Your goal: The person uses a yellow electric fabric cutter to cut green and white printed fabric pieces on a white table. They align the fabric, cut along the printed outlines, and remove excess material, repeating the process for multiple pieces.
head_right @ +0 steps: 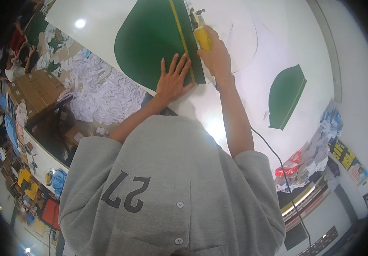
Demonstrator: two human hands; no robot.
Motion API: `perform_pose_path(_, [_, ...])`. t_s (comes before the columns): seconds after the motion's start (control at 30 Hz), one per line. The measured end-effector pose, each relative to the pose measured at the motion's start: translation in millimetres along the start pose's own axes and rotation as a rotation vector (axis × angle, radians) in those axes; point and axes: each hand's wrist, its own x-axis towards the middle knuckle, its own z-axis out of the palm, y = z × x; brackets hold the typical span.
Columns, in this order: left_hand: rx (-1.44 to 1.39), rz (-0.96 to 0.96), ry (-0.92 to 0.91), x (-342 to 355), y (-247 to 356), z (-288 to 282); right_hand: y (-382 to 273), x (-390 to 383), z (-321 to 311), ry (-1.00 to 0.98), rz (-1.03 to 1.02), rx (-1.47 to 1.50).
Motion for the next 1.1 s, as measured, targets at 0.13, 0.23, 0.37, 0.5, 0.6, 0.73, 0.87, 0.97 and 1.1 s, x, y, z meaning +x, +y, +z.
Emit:
perform_pose_path(0.13, [-0.050,-0.001,0.030,0,0,-1,-7,22,0,-0.004,0.001,-0.011])
perform_pose_path(0.23, [-0.047,0.003,0.038,0,0,-1,-12,35,0,-0.012,0.012,-0.009])
perform_pose_path(0.37, [-0.070,0.008,0.028,0,-1,-1,-19,50,-1,-0.013,0.016,-0.001])
perform_pose_path(0.5, [-0.079,0.003,0.015,0,-1,-1,-26,64,-1,-0.023,0.002,0.000])
perform_pose_path(0.6, [-0.085,-0.003,-0.017,1,0,-3,-32,74,-1,-0.030,0.006,-0.001])
perform_pose_path(0.73, [-0.102,-0.001,-0.016,2,0,-7,-40,87,-2,-0.031,0.005,0.002])
perform_pose_path(0.87, [-0.121,-0.003,-0.046,1,-2,-8,-48,101,0,-0.022,-0.010,-0.007])
perform_pose_path(0.97, [-0.136,0.005,-0.008,0,-2,-4,-51,113,0,-0.026,-0.009,-0.026])
perform_pose_path(1.1, [-0.123,0.003,-0.028,1,-1,-1,-50,130,1,-0.012,-0.074,-0.029])
